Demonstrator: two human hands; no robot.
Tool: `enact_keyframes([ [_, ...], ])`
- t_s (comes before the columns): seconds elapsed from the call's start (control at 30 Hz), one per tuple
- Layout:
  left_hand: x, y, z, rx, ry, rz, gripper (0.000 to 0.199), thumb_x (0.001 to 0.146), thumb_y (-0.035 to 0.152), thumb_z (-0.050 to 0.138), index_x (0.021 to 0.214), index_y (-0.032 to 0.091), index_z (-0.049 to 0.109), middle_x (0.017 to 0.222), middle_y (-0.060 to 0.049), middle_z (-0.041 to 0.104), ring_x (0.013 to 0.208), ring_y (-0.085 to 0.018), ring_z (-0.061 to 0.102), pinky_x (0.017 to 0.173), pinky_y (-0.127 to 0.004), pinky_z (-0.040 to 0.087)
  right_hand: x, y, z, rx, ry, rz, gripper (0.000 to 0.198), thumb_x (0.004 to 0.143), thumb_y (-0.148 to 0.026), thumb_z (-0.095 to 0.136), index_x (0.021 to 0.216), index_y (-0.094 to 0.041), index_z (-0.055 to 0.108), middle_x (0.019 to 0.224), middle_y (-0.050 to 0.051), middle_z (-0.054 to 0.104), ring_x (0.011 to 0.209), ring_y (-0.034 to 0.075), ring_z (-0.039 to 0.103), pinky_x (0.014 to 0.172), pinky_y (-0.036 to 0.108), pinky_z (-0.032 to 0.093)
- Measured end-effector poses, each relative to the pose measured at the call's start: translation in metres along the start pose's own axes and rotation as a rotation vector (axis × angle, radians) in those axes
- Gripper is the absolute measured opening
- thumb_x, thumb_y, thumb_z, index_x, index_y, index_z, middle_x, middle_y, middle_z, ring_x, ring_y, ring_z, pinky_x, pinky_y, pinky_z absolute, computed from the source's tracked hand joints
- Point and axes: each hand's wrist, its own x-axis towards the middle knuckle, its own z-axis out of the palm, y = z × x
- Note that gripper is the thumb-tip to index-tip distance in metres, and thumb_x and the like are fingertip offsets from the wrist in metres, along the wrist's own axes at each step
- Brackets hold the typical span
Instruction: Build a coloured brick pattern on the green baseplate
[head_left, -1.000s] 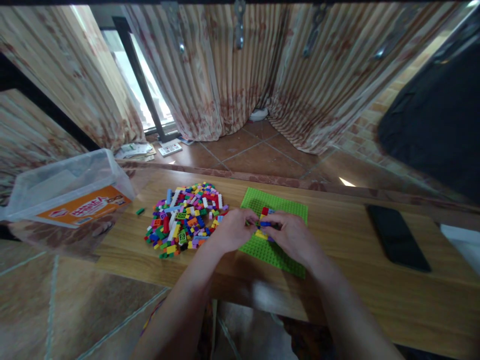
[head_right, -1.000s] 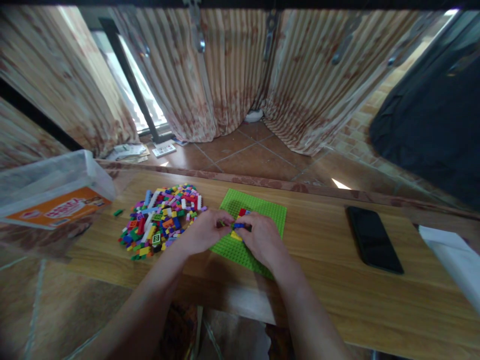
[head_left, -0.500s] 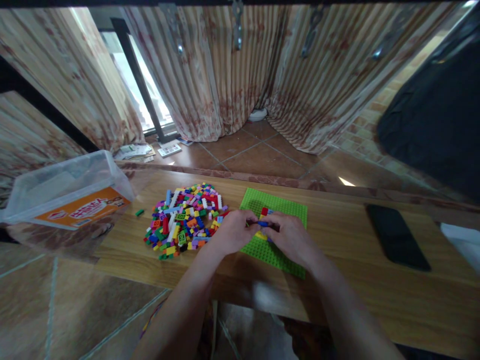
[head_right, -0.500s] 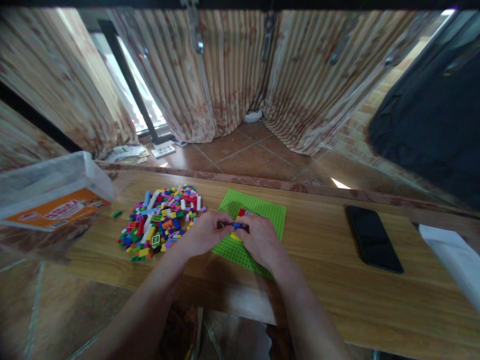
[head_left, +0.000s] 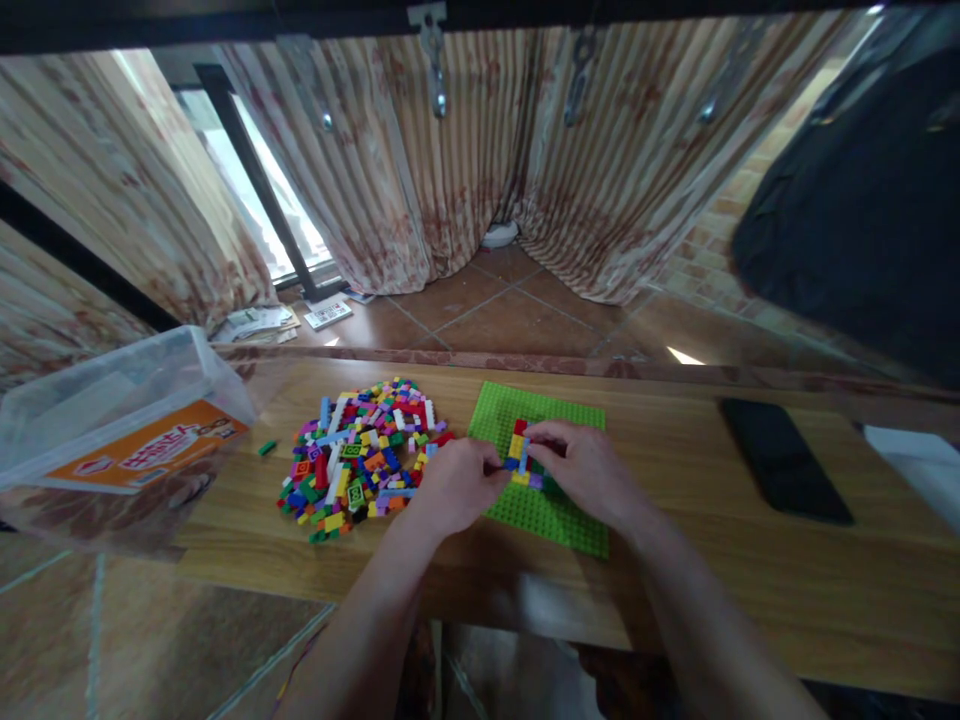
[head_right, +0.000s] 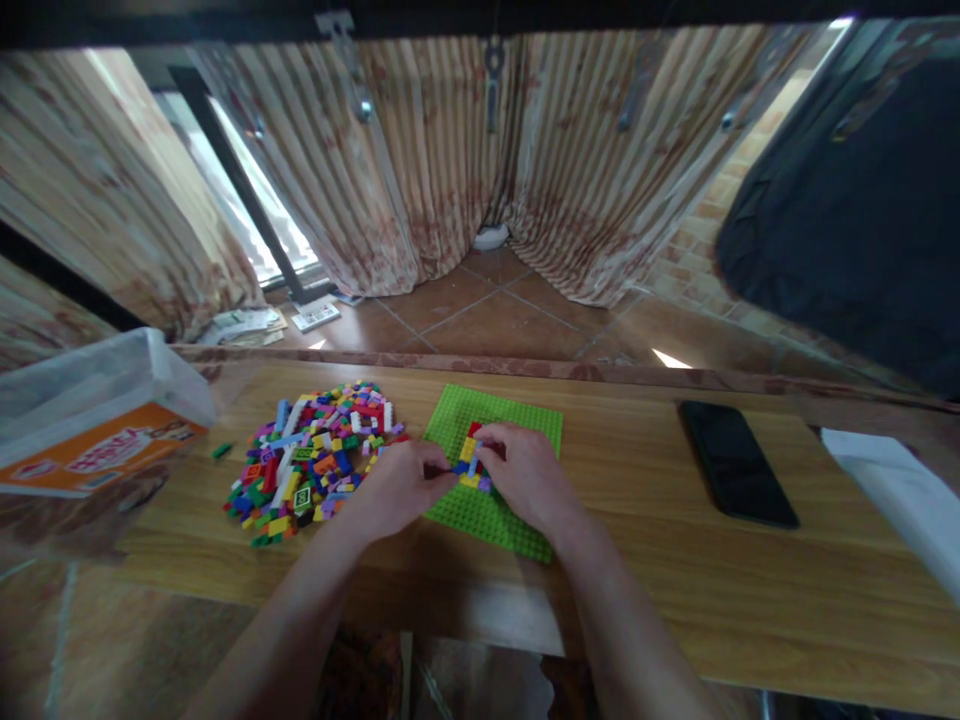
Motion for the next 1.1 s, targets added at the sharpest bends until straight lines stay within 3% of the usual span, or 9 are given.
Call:
enact_keyframes([
  [0.17, 0.000, 0.004, 0.007, 0.067, 0.015, 0.000, 0.016, 0.080, 0.025, 0.059, 0.069, 0.019, 0.069, 0.063, -0.001, 0.065, 0.058, -0.015, 0.056, 0.057, -0.026, 0.033, 0.000, -0.001, -0.001, -0.056, -0.022, -0.012, 0.017, 0.085, -0.022, 0.058, 0.093, -0.021, 0.074, 0.093, 0.004, 0.075, 0.085, 0.020, 0.068, 0.079, 0.033, 0.050],
  [0.57, 0.001, 0.006, 0.011, -0.005, 0.001, 0.020, 0.010, 0.081, 0.027, 0.064, 0.075, 0.019, 0.067, 0.074, 0.000, 0.069, 0.067, -0.014, 0.060, 0.061, -0.024, 0.038, -0.001, 0.000, -0.001, -0.104, -0.131, -0.077, 0.021, 0.087, -0.018, 0.055, 0.088, -0.023, 0.075, 0.093, 0.003, 0.075, 0.088, 0.019, 0.067, 0.081, 0.031, 0.047],
  [0.83, 0.004, -0.001, 0.016, -0.039, 0.025, 0.029, 0.010, 0.078, 0.027, 0.069, 0.073, 0.019, 0.066, 0.071, 0.001, 0.067, 0.065, -0.013, 0.058, 0.060, -0.024, 0.038, -0.001, -0.006, 0.002, -0.124, -0.118, -0.042, 0.017, 0.083, -0.021, 0.057, 0.079, -0.023, 0.073, 0.082, 0.001, 0.073, 0.077, 0.017, 0.063, 0.070, 0.028, 0.042],
  [1.1, 0.004, -0.002, 0.017, -0.002, 0.032, 0.056, 0.011, 0.080, 0.027, 0.068, 0.074, 0.019, 0.066, 0.071, 0.000, 0.066, 0.065, -0.013, 0.058, 0.061, -0.024, 0.038, 0.005, -0.007, 0.010, -0.122, -0.087, 0.101, 0.009, 0.074, -0.022, 0.064, 0.068, -0.021, 0.070, 0.063, -0.001, 0.067, 0.061, 0.014, 0.056, 0.058, 0.026, 0.034],
])
